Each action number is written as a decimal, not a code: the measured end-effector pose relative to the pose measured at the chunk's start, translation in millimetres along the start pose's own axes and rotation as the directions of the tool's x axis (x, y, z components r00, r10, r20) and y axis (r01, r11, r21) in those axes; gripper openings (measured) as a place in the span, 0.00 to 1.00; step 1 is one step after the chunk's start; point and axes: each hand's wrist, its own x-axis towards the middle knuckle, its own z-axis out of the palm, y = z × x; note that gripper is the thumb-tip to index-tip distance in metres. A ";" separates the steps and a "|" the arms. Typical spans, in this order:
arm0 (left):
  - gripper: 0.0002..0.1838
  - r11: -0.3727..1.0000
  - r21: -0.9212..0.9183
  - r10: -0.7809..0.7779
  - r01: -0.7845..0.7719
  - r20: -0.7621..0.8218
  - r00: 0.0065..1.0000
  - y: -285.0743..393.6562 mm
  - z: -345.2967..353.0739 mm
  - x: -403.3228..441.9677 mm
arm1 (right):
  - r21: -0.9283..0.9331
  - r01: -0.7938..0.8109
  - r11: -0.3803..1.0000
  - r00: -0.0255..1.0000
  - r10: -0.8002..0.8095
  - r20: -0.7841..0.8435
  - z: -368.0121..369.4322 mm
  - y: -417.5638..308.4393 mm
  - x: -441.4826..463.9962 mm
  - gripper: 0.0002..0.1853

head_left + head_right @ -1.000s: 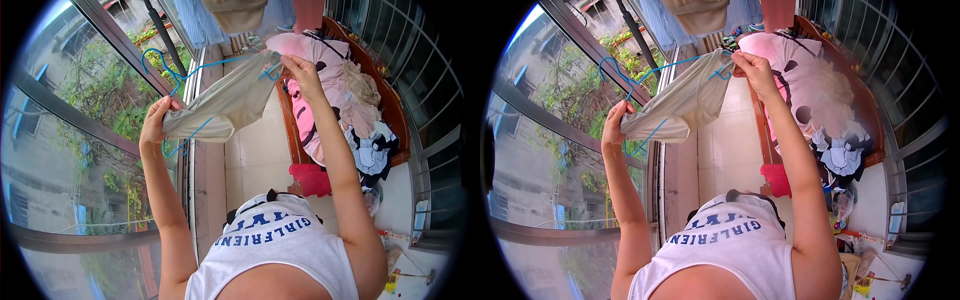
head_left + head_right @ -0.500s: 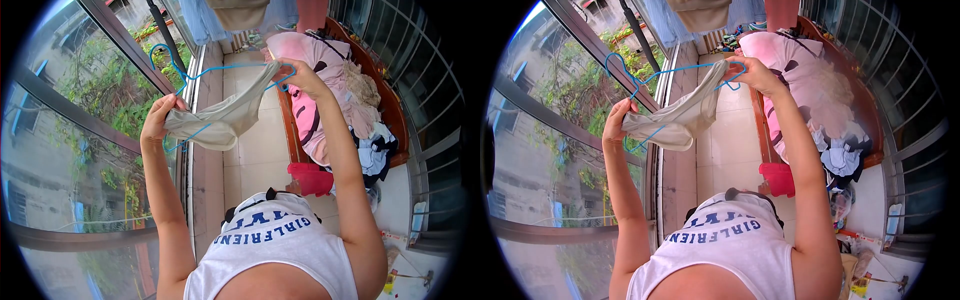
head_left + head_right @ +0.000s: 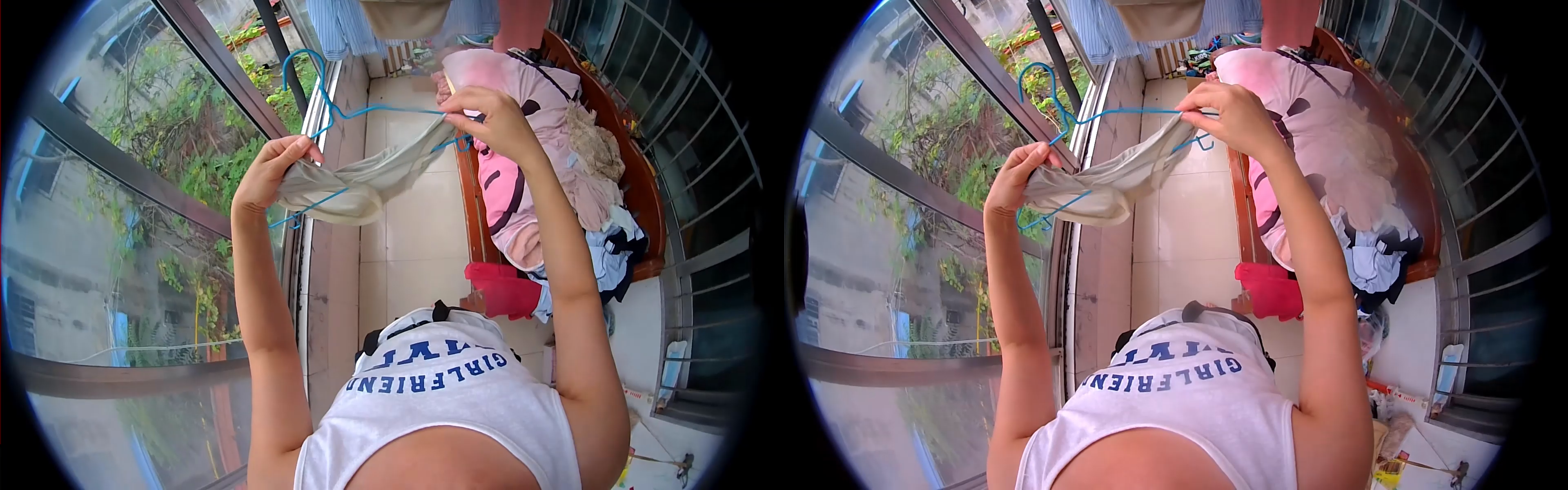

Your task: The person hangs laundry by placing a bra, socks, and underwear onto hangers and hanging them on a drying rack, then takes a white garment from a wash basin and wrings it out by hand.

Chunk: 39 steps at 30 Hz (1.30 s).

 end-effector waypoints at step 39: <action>0.18 0.888 0.446 0.304 -0.114 -0.381 0.873 -27.9 -27.8 33.9 | 0.550 -0.279 0.787 0.958 0.264 0.109 26.1 35.0 -11.4 0.07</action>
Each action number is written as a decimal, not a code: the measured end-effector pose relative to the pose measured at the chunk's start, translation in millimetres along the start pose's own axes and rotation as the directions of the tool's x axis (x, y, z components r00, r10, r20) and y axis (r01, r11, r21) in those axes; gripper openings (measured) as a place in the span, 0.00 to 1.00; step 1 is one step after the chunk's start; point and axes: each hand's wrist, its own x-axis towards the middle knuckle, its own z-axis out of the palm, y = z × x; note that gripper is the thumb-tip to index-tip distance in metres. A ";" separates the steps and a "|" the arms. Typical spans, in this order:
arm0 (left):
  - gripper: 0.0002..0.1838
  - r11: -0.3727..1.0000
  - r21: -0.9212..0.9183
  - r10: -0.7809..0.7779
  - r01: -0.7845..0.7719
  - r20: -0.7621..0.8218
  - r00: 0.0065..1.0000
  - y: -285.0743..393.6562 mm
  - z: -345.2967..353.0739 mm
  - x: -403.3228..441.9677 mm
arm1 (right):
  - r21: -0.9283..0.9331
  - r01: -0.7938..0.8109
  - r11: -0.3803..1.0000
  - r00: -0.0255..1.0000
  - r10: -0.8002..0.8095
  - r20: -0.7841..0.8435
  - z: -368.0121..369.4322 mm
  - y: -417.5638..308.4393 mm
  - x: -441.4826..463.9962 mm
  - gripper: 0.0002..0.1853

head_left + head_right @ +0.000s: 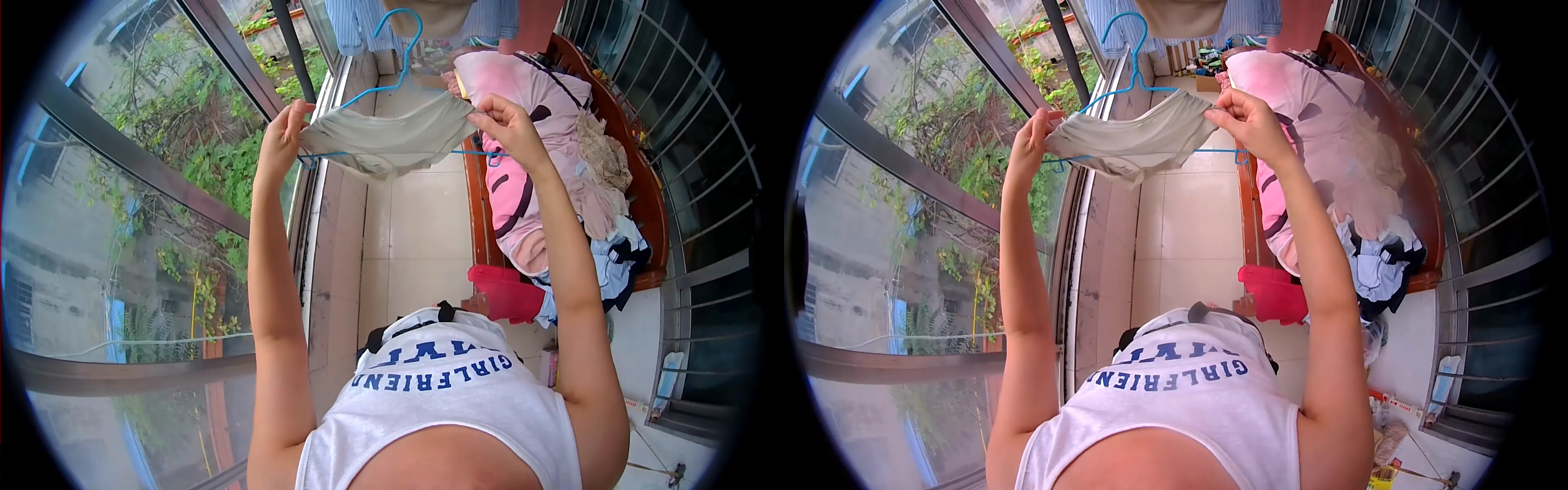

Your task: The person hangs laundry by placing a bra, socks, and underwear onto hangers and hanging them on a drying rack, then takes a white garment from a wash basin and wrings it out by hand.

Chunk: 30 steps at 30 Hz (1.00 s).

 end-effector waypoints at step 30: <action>0.09 0.915 -0.400 -0.081 0.044 -0.076 0.994 -1.0 -11.9 -12.6 | 0.245 -0.009 0.969 0.979 0.059 -0.197 -23.7 -5.8 -5.3 0.11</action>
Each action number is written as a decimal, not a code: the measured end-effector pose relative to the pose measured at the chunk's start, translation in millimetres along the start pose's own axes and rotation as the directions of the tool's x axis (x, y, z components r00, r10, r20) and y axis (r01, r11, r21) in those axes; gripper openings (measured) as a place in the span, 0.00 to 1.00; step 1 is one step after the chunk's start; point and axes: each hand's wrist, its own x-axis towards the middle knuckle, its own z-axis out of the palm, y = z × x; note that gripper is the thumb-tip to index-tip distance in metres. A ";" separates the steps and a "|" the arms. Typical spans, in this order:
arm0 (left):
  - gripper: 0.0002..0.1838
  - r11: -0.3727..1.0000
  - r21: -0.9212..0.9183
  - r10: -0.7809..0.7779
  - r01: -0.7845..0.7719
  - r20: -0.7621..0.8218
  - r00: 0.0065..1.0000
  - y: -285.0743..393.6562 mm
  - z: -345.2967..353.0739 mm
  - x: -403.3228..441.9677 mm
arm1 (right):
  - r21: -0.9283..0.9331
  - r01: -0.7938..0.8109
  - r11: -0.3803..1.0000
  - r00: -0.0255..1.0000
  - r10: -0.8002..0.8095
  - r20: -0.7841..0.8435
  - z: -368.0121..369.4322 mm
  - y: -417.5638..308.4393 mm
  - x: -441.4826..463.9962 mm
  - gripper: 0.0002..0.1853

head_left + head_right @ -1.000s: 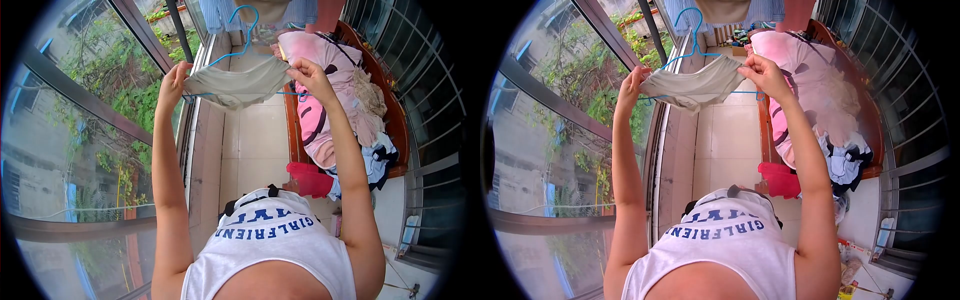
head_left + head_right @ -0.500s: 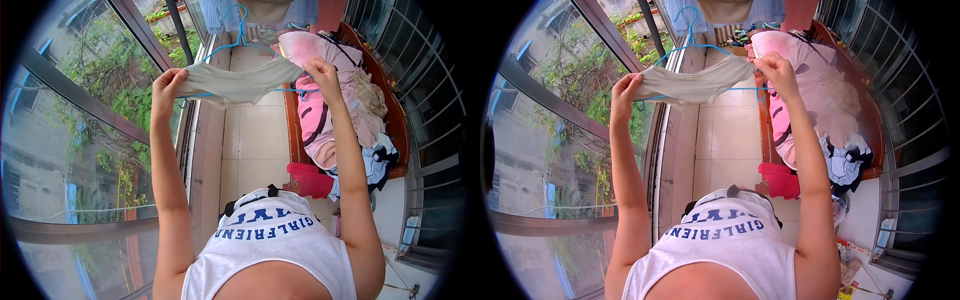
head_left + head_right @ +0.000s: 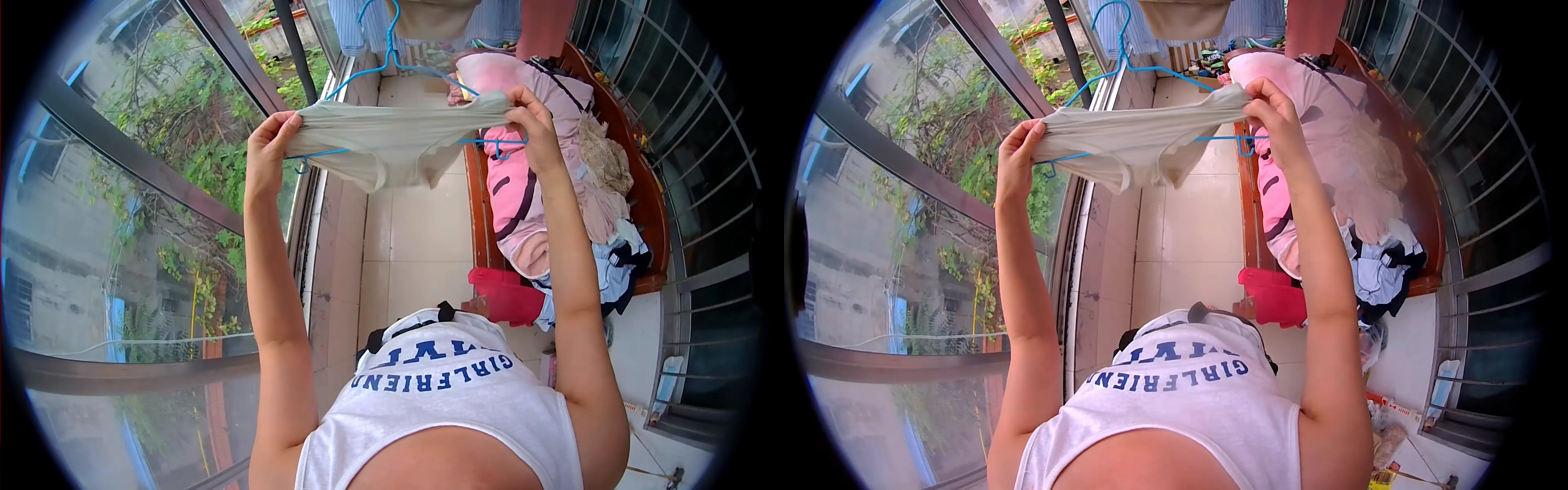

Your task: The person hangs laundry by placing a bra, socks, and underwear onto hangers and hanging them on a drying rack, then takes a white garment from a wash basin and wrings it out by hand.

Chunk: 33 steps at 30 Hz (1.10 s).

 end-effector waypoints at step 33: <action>0.11 0.986 0.130 0.111 -0.106 -0.032 0.993 -7.0 13.9 5.3 | 0.035 0.005 0.999 0.995 -0.002 -0.100 19.3 -28.9 -10.9 0.10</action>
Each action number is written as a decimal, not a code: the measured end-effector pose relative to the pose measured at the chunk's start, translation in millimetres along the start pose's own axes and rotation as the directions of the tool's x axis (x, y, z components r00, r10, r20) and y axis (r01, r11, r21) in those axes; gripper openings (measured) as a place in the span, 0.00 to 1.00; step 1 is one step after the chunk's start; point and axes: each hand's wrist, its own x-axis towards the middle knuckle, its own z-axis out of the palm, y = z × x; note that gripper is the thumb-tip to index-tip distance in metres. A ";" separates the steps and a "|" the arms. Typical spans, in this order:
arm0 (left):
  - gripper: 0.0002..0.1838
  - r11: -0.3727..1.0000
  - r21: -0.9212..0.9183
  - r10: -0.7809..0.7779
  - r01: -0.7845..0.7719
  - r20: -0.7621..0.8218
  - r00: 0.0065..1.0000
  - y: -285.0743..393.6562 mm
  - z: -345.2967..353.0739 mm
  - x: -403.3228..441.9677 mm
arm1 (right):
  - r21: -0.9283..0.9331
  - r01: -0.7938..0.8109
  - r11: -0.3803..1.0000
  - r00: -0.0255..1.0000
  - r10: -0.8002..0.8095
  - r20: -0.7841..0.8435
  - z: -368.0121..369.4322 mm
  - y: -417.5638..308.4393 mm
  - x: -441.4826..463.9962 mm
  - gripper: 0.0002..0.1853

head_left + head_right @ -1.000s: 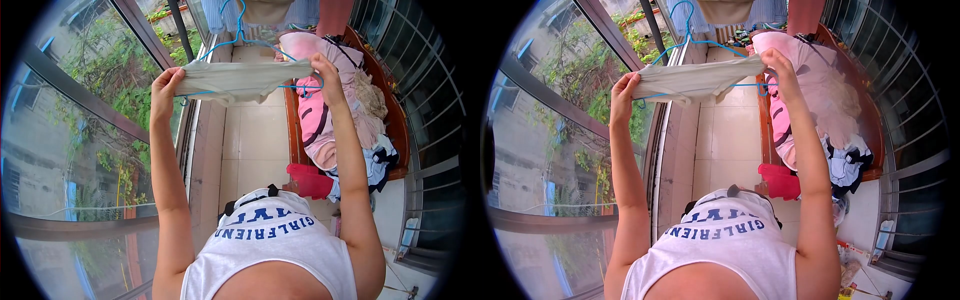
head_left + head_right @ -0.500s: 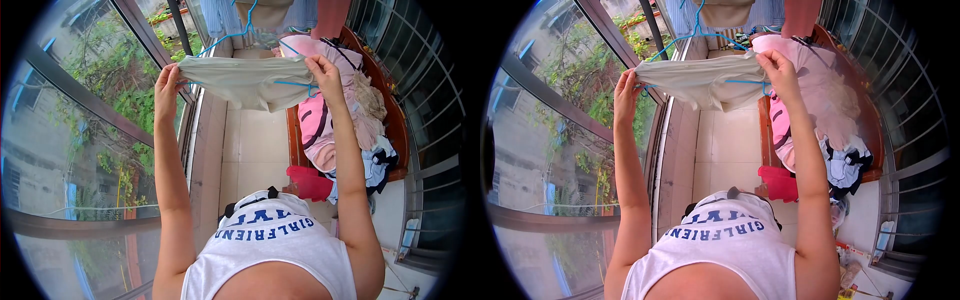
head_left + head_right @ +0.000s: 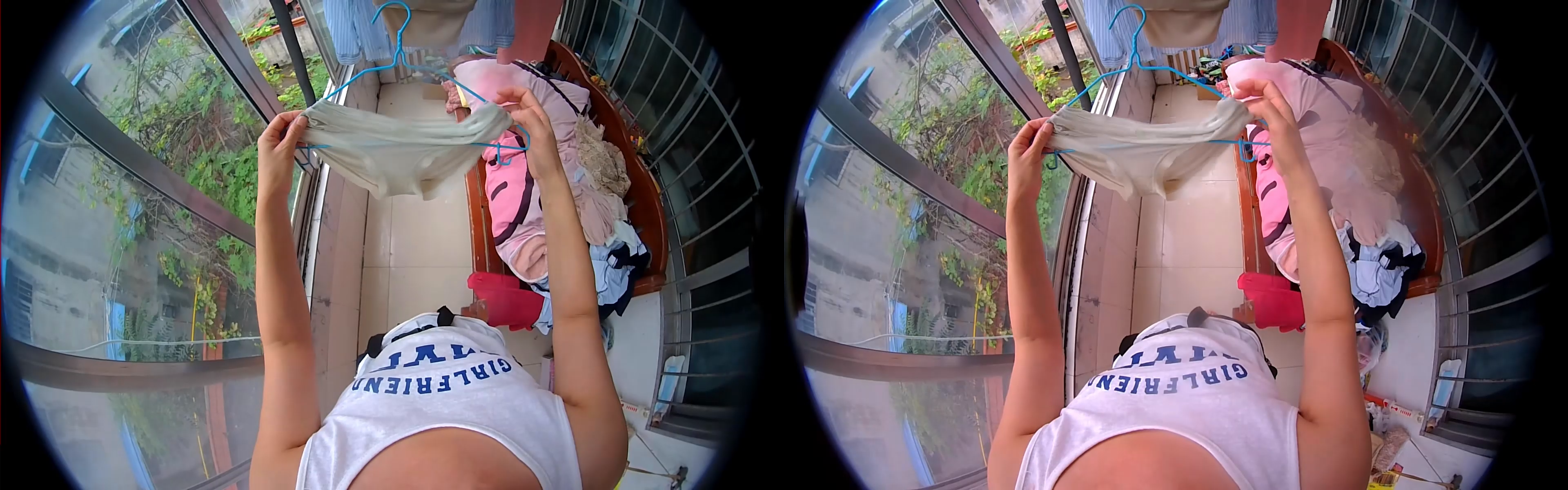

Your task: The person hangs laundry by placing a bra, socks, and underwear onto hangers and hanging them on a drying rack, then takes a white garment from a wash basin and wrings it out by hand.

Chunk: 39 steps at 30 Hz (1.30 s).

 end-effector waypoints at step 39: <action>0.32 0.582 0.698 0.731 -0.417 -0.226 0.643 81.9 73.8 14.6 | -0.348 0.194 0.917 0.979 -0.202 0.012 7.0 -13.2 19.0 0.08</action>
